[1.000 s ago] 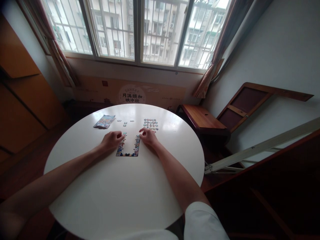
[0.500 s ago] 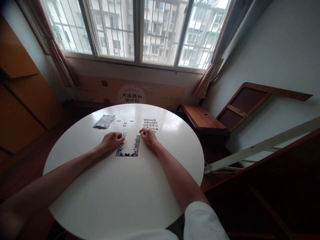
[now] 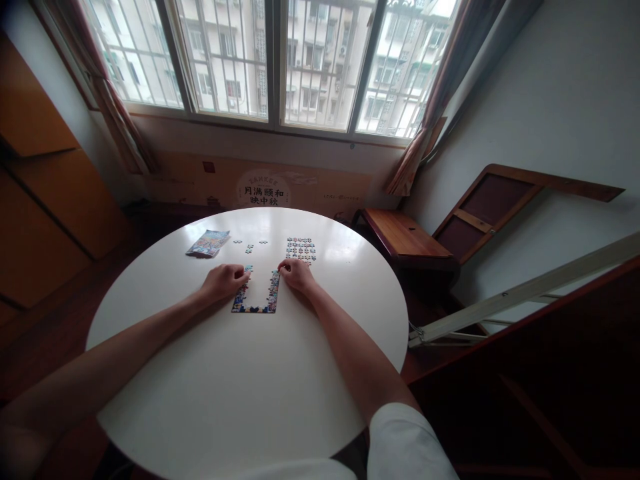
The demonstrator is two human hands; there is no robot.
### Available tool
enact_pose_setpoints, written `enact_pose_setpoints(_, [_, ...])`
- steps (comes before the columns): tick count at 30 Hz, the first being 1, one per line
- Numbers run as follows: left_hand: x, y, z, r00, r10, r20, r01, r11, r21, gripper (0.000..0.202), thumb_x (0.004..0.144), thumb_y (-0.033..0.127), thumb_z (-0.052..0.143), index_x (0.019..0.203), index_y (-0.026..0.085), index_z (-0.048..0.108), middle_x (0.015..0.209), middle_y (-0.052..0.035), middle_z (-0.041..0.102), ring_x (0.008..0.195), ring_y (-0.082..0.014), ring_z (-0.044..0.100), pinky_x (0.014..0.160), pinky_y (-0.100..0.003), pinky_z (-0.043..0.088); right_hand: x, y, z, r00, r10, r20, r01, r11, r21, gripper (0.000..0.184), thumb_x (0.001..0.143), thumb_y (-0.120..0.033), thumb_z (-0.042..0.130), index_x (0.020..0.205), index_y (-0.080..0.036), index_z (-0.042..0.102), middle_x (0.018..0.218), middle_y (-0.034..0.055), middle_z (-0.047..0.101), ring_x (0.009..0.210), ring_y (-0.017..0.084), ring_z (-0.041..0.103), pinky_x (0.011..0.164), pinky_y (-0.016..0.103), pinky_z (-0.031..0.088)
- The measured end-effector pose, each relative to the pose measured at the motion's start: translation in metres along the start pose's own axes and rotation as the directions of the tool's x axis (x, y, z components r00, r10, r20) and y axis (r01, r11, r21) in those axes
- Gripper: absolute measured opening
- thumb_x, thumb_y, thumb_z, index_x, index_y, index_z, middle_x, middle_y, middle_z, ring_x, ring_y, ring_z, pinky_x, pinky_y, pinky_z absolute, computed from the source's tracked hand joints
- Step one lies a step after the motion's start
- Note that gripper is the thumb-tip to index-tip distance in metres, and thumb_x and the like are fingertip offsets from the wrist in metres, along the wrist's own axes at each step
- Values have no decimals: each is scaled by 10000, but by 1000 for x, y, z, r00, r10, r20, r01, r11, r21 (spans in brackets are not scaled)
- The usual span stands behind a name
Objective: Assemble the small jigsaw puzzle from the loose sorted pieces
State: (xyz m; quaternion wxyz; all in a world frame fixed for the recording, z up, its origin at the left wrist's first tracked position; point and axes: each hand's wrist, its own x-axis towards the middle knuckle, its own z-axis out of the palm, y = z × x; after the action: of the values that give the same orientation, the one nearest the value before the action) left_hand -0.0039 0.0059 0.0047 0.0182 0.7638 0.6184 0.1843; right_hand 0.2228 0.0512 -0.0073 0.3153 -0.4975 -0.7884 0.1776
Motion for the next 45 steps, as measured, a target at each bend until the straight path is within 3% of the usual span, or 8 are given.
enact_pose_setpoints(45, [0,1,-2,999,-13,35,12,999,31,340,842,437,421,684,204,612,709,-47,666,650,-181,572,572,-268,292,-2,-1,-1,999,-6,42,9,997,-71,259,777,-177,525,935,-213,727,748,9,662,670,127,553,650,229,380])
